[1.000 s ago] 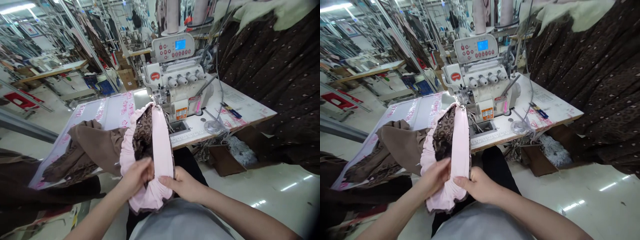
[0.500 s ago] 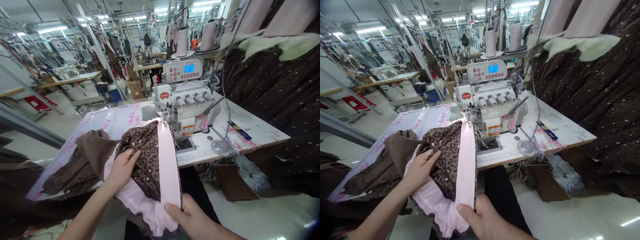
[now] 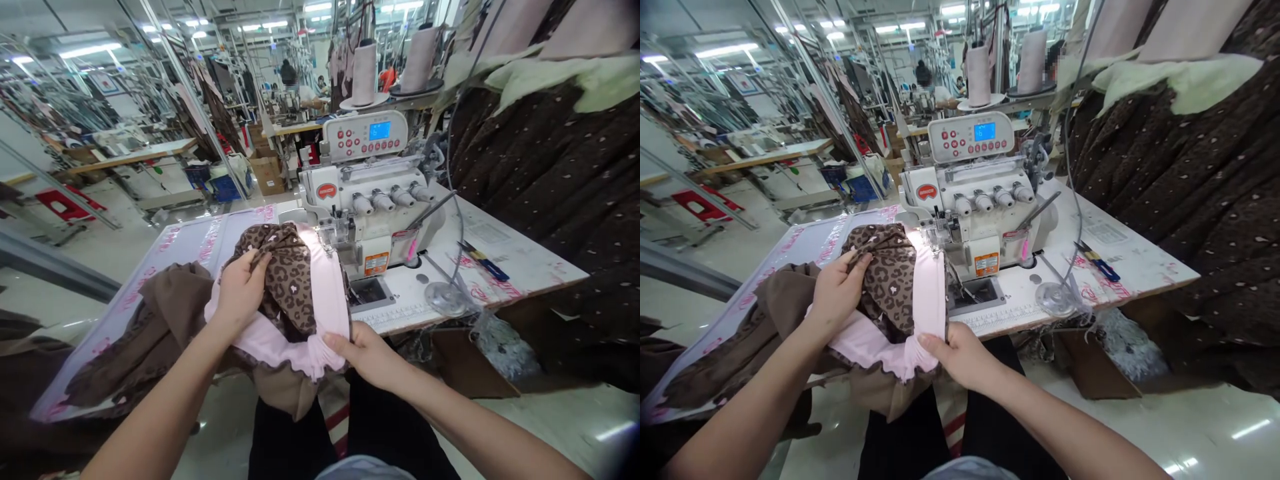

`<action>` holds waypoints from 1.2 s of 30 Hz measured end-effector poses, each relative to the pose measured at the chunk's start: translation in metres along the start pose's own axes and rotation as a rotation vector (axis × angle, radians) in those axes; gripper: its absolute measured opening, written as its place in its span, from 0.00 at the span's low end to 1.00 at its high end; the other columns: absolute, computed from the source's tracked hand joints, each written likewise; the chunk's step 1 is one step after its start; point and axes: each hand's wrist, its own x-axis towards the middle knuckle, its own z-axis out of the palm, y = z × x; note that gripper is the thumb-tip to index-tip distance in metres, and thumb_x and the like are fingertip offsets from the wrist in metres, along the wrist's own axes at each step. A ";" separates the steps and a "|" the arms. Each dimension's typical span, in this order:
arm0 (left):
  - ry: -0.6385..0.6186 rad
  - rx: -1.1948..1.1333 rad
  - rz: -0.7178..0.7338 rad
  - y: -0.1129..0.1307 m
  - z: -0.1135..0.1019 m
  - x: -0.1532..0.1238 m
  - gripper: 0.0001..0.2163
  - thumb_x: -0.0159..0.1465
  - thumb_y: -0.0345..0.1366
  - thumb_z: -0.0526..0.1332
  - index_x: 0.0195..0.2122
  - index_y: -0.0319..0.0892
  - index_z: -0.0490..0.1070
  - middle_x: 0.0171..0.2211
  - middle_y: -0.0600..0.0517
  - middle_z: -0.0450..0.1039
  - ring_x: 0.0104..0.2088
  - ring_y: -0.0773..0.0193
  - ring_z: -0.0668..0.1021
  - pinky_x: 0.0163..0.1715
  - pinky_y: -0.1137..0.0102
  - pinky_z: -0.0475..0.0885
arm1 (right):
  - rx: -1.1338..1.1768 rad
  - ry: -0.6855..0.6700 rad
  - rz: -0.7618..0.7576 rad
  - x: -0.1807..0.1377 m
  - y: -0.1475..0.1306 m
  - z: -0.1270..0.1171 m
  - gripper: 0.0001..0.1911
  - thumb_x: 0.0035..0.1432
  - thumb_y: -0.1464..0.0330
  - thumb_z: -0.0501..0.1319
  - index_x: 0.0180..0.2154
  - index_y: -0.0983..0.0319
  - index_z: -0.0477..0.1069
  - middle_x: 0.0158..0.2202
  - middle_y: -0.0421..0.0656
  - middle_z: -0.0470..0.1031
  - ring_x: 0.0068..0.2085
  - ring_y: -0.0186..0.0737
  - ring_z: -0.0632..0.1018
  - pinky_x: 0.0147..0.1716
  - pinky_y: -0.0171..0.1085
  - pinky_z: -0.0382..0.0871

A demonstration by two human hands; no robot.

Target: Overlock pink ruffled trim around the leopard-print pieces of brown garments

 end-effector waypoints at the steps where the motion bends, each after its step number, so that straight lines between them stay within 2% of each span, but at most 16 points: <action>1: 0.009 0.012 0.008 -0.002 0.002 0.007 0.14 0.61 0.43 0.50 0.29 0.40 0.68 0.28 0.52 0.71 0.34 0.62 0.72 0.34 0.72 0.64 | -0.008 0.002 -0.003 0.006 -0.001 -0.003 0.18 0.55 0.58 0.55 0.32 0.67 0.70 0.28 0.42 0.71 0.31 0.35 0.69 0.34 0.34 0.64; 5: 0.086 0.079 0.068 -0.001 0.007 0.022 0.12 0.61 0.40 0.51 0.33 0.39 0.68 0.30 0.50 0.70 0.34 0.61 0.71 0.35 0.70 0.64 | -0.058 0.037 -0.004 0.030 -0.008 -0.015 0.19 0.53 0.56 0.56 0.31 0.67 0.71 0.27 0.42 0.70 0.29 0.35 0.69 0.32 0.33 0.63; 7: 0.220 0.134 0.189 0.007 0.009 0.009 0.10 0.60 0.38 0.53 0.36 0.38 0.68 0.33 0.47 0.69 0.37 0.60 0.70 0.38 0.68 0.64 | -0.066 0.071 -0.010 0.041 -0.011 -0.019 0.19 0.52 0.56 0.57 0.30 0.67 0.71 0.26 0.41 0.70 0.29 0.34 0.69 0.29 0.32 0.62; 8: 0.223 0.141 0.263 0.012 0.011 -0.002 0.09 0.59 0.37 0.54 0.36 0.37 0.67 0.34 0.47 0.68 0.37 0.60 0.69 0.39 0.67 0.64 | -0.057 0.084 -0.013 0.045 -0.012 -0.021 0.19 0.51 0.56 0.58 0.30 0.67 0.71 0.25 0.41 0.69 0.28 0.33 0.68 0.27 0.31 0.61; 9: 0.156 0.124 0.313 0.017 0.013 -0.015 0.09 0.60 0.36 0.54 0.36 0.37 0.67 0.34 0.46 0.68 0.38 0.60 0.69 0.40 0.67 0.63 | -0.051 0.091 -0.011 0.047 -0.013 -0.022 0.19 0.51 0.56 0.58 0.29 0.67 0.70 0.23 0.40 0.67 0.26 0.32 0.67 0.25 0.31 0.59; 11: -0.159 0.013 0.270 0.024 0.019 -0.039 0.09 0.62 0.36 0.50 0.36 0.39 0.67 0.35 0.47 0.69 0.38 0.61 0.70 0.40 0.68 0.64 | -0.062 0.099 0.004 0.051 -0.015 -0.025 0.19 0.50 0.56 0.58 0.26 0.67 0.68 0.18 0.37 0.63 0.22 0.30 0.63 0.21 0.30 0.55; 14: -0.605 -0.252 -0.024 0.024 0.027 -0.052 0.12 0.62 0.41 0.49 0.36 0.40 0.67 0.33 0.50 0.70 0.34 0.63 0.71 0.35 0.71 0.65 | -0.101 0.088 0.029 0.055 -0.019 -0.030 0.19 0.50 0.56 0.57 0.22 0.66 0.64 0.15 0.35 0.56 0.18 0.27 0.58 0.18 0.29 0.50; 17: -0.757 -0.462 -0.166 0.023 0.024 -0.055 0.13 0.60 0.45 0.52 0.35 0.39 0.65 0.26 0.54 0.65 0.26 0.68 0.66 0.26 0.75 0.61 | -0.099 0.096 0.021 0.053 -0.024 -0.033 0.19 0.49 0.55 0.58 0.23 0.66 0.63 0.17 0.35 0.58 0.20 0.28 0.59 0.19 0.29 0.52; 19: -0.838 -0.444 -0.130 0.029 0.017 -0.071 0.13 0.61 0.45 0.52 0.30 0.38 0.63 0.23 0.56 0.60 0.23 0.71 0.62 0.22 0.77 0.57 | -0.137 0.178 -0.020 0.041 -0.024 -0.029 0.17 0.49 0.57 0.59 0.24 0.65 0.63 0.19 0.35 0.59 0.21 0.29 0.60 0.20 0.29 0.54; 22: -1.123 -0.342 -0.037 0.038 0.003 -0.118 0.17 0.63 0.43 0.48 0.21 0.38 0.58 0.20 0.57 0.53 0.22 0.72 0.58 0.22 0.76 0.55 | -0.138 0.378 -0.085 0.001 -0.013 -0.009 0.13 0.48 0.61 0.61 0.29 0.63 0.62 0.23 0.35 0.61 0.24 0.29 0.63 0.22 0.28 0.57; 23: -1.206 -0.334 -0.028 0.039 0.000 -0.135 0.17 0.64 0.42 0.47 0.21 0.38 0.58 0.20 0.57 0.53 0.22 0.72 0.59 0.22 0.76 0.56 | -0.086 0.380 -0.072 -0.015 -0.007 0.001 0.13 0.48 0.62 0.62 0.31 0.63 0.62 0.24 0.35 0.61 0.25 0.29 0.63 0.23 0.28 0.57; 25: -1.286 -0.355 -0.031 0.038 -0.003 -0.163 0.14 0.64 0.41 0.46 0.25 0.39 0.61 0.24 0.55 0.59 0.26 0.70 0.63 0.27 0.76 0.61 | 0.073 0.188 0.045 -0.042 0.006 0.018 0.14 0.50 0.60 0.60 0.32 0.64 0.63 0.22 0.35 0.61 0.22 0.28 0.62 0.20 0.28 0.57; 28: -1.289 -0.392 -0.047 0.033 -0.003 -0.179 0.14 0.63 0.43 0.47 0.30 0.39 0.66 0.30 0.53 0.65 0.31 0.66 0.66 0.34 0.73 0.64 | 0.250 -0.076 0.217 -0.058 0.018 0.030 0.19 0.52 0.55 0.58 0.25 0.66 0.64 0.17 0.34 0.57 0.17 0.25 0.57 0.15 0.27 0.50; 33: -1.208 -0.513 -0.236 0.023 0.002 -0.153 0.19 0.58 0.51 0.52 0.27 0.39 0.68 0.25 0.53 0.67 0.27 0.65 0.68 0.29 0.72 0.66 | 0.265 -0.072 0.115 -0.044 0.010 0.027 0.21 0.50 0.55 0.59 0.24 0.68 0.66 0.21 0.38 0.62 0.23 0.27 0.61 0.20 0.28 0.54; 34: -1.105 -0.566 -0.296 0.021 0.005 -0.144 0.20 0.57 0.52 0.52 0.26 0.38 0.68 0.25 0.52 0.67 0.27 0.65 0.69 0.28 0.72 0.66 | 0.235 -0.069 0.084 -0.043 0.008 0.028 0.21 0.51 0.55 0.58 0.25 0.68 0.67 0.22 0.39 0.63 0.24 0.28 0.62 0.22 0.28 0.56; 36: -0.693 -0.563 -0.347 0.015 0.016 -0.123 0.19 0.58 0.52 0.52 0.29 0.38 0.69 0.28 0.49 0.69 0.31 0.61 0.72 0.33 0.69 0.68 | 0.170 -0.047 0.052 -0.046 0.007 0.032 0.21 0.54 0.55 0.55 0.26 0.69 0.67 0.23 0.41 0.64 0.26 0.30 0.64 0.24 0.30 0.57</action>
